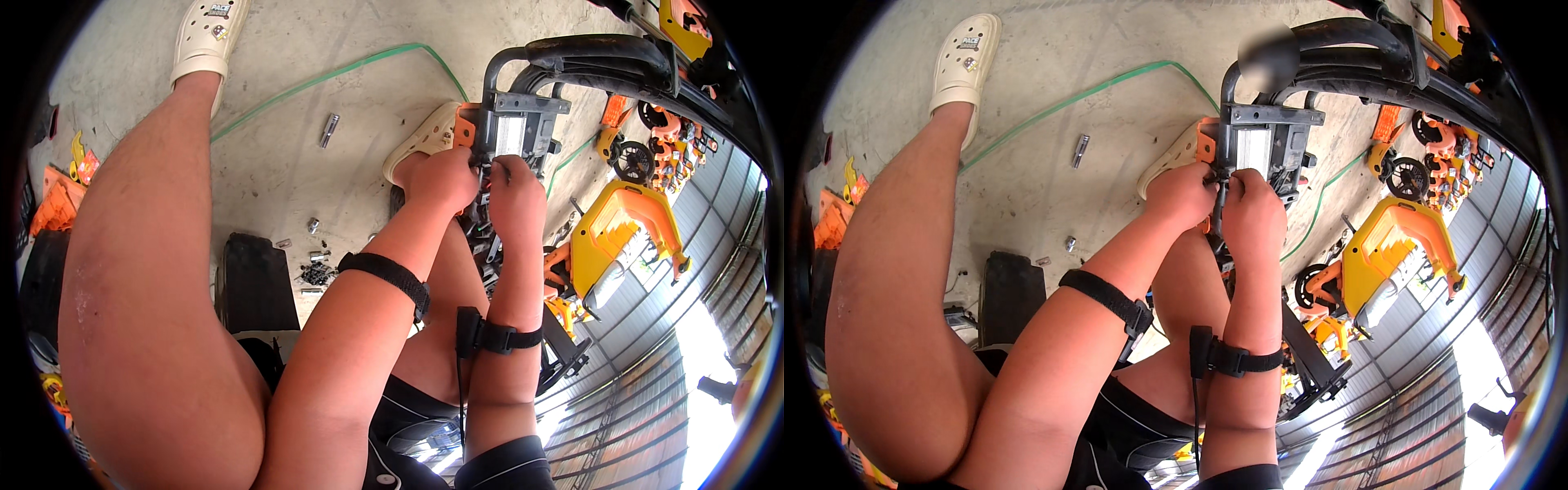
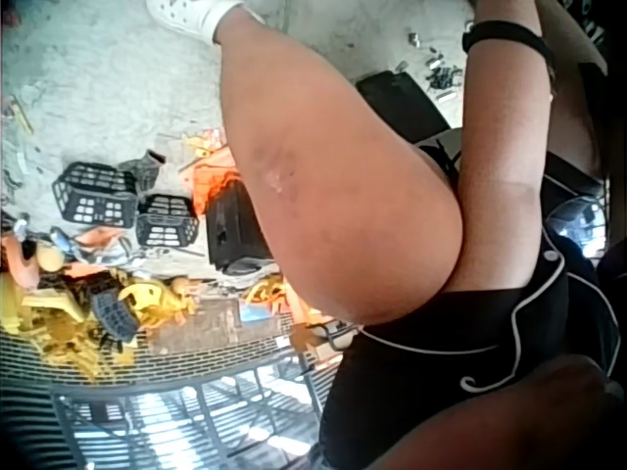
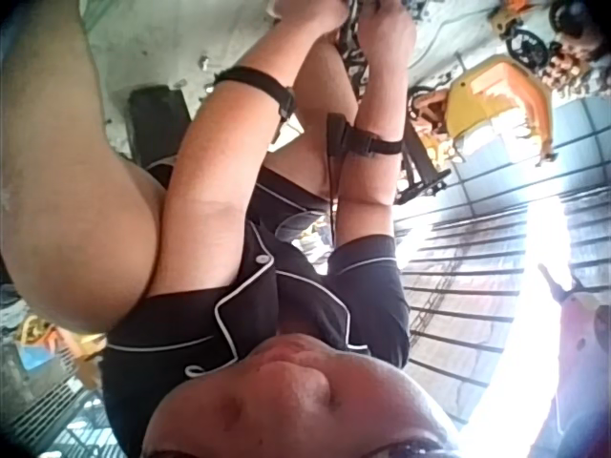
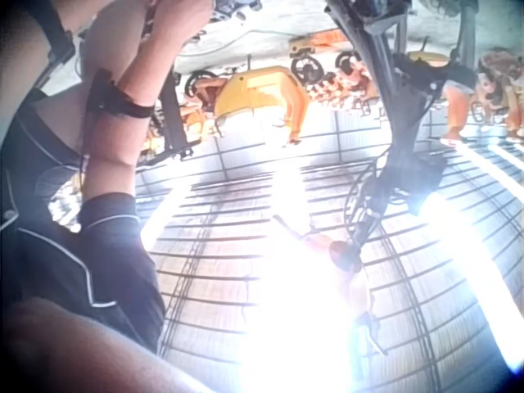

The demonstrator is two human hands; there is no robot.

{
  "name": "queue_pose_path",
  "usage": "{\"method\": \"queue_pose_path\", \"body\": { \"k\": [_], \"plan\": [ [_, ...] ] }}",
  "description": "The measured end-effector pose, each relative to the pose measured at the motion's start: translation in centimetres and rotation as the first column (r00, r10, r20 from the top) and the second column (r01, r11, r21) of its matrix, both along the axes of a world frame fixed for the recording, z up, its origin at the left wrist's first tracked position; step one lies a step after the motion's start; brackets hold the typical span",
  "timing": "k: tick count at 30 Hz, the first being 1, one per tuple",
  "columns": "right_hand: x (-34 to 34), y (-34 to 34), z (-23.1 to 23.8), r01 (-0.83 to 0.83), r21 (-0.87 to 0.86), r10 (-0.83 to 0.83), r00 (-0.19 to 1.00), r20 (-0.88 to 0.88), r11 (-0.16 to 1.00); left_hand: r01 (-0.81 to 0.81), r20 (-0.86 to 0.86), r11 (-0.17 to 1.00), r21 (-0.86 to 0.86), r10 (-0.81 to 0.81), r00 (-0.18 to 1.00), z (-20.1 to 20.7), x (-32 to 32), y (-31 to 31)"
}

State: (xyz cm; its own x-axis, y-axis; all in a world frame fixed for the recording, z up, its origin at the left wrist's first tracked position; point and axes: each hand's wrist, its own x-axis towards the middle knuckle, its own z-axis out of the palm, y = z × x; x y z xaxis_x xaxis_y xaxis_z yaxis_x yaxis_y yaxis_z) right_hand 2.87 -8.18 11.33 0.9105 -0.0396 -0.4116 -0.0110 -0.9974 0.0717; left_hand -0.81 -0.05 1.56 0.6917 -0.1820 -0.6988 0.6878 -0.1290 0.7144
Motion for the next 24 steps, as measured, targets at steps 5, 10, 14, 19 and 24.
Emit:
{"method": "queue_pose_path", "body": {
  "k": [5,10,14,19,24],
  "plan": [
    [0.1,0.3,0.2,0.008,-0.009,-0.008,1.000,-0.004,1.000,0.020,0.000,1.000,-0.006,-0.020,1.000,-0.9,-0.2,0.0],
    [0.1,-0.2,0.1,0.027,0.018,-0.027,1.000,-0.013,0.999,-0.095,0.098,0.995,0.032,0.092,0.991,-2.1,-0.9,-0.3],
    [0.1,0.1,0.2,0.022,0.037,-0.021,1.000,-0.012,0.999,-0.055,0.162,0.993,0.101,0.038,0.986,-2.2,-0.1,0.4],
    [0.1,-0.2,0.2,0.043,0.051,-0.042,0.999,-0.022,0.998,0.094,0.260,0.980,0.176,-0.139,0.956,-1.8,1.1,2.0],
    [0.1,-0.4,0.1,0.041,0.054,-0.039,0.999,-0.024,0.998,0.175,0.293,0.956,0.234,-0.241,0.925,-1.6,1.9,2.6]
  ]
}}
